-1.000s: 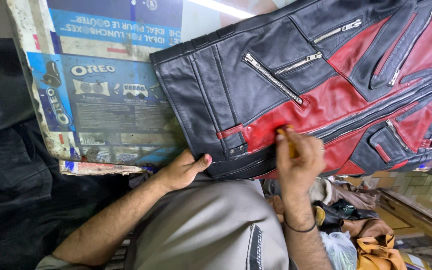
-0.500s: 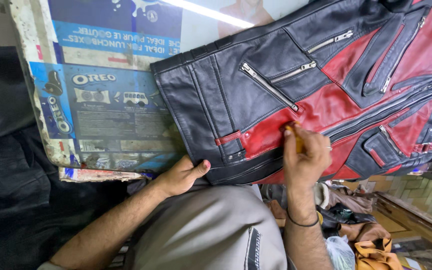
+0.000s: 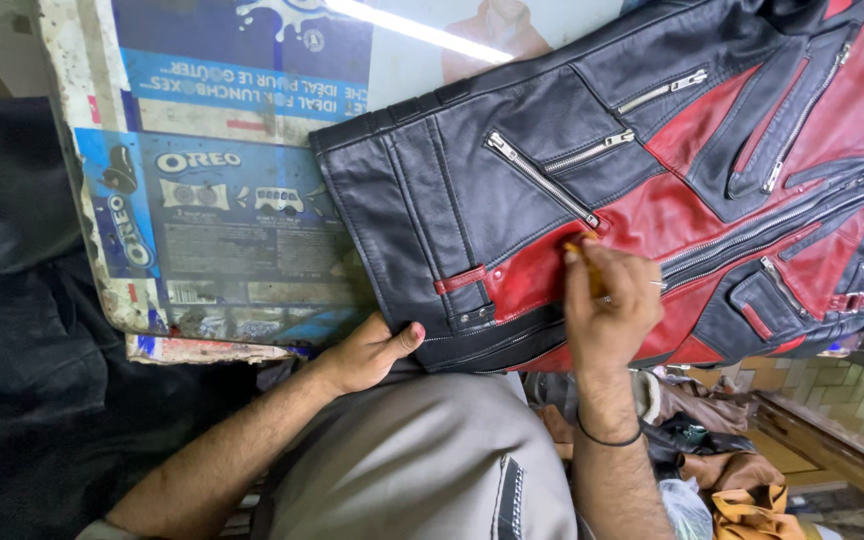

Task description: The person uses a small sponge to wipe and clean the surface of a red and black leather jacket laid out on a workbench. They systematically rub the sponge along the seams, zippers, and panels of the jacket, focusing on the lower and upper sections.

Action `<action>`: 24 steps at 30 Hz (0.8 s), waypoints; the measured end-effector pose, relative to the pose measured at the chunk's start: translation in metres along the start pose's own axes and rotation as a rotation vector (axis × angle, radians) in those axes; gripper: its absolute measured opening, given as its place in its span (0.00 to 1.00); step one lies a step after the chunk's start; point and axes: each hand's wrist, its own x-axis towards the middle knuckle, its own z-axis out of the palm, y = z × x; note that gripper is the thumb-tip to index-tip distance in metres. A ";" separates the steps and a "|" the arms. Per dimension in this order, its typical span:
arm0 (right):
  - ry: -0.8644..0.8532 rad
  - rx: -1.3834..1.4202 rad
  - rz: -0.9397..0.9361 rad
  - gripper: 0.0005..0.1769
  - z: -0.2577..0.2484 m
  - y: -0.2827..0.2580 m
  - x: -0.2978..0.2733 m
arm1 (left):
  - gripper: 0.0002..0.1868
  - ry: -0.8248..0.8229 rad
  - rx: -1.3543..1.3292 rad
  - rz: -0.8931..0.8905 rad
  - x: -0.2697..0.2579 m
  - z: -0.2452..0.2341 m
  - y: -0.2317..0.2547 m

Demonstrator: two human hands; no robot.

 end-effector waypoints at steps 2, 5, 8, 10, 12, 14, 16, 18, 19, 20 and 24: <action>-0.032 0.020 0.030 0.11 -0.002 -0.001 0.001 | 0.33 0.004 0.023 0.002 -0.001 0.000 0.001; -0.089 0.074 0.024 0.11 -0.008 -0.003 -0.001 | 0.34 -0.003 -0.006 -0.021 0.001 0.000 0.002; -0.041 0.005 0.016 0.10 -0.014 -0.004 -0.007 | 0.34 -0.009 -0.056 -0.047 0.000 0.001 0.001; -0.096 0.029 0.018 0.10 -0.018 -0.003 -0.014 | 0.34 -0.006 -0.030 -0.006 -0.001 0.001 0.002; -0.098 0.112 0.059 0.10 -0.023 -0.001 -0.020 | 0.34 -0.009 -0.061 -0.027 0.000 0.001 0.002; -0.063 0.098 0.095 0.11 -0.025 0.002 -0.023 | 0.34 -0.009 -0.068 -0.033 0.001 0.001 0.001; 0.011 -0.013 0.129 0.11 -0.024 0.001 -0.024 | 0.33 -0.008 -0.050 -0.025 0.000 0.001 0.000; -0.052 0.102 0.073 0.11 -0.020 -0.002 -0.024 | 0.33 0.002 -0.036 -0.019 -0.001 0.000 -0.001; -0.082 0.159 0.046 0.11 -0.018 -0.004 -0.023 | 0.33 0.006 -0.029 -0.017 -0.001 0.000 -0.001; -0.059 0.146 0.049 0.11 -0.016 -0.005 -0.021 | 0.33 0.008 -0.025 -0.016 0.000 0.000 -0.002; 0.022 0.032 0.010 0.10 -0.009 -0.002 -0.008 | 0.33 0.026 -0.031 -0.001 -0.001 0.001 -0.007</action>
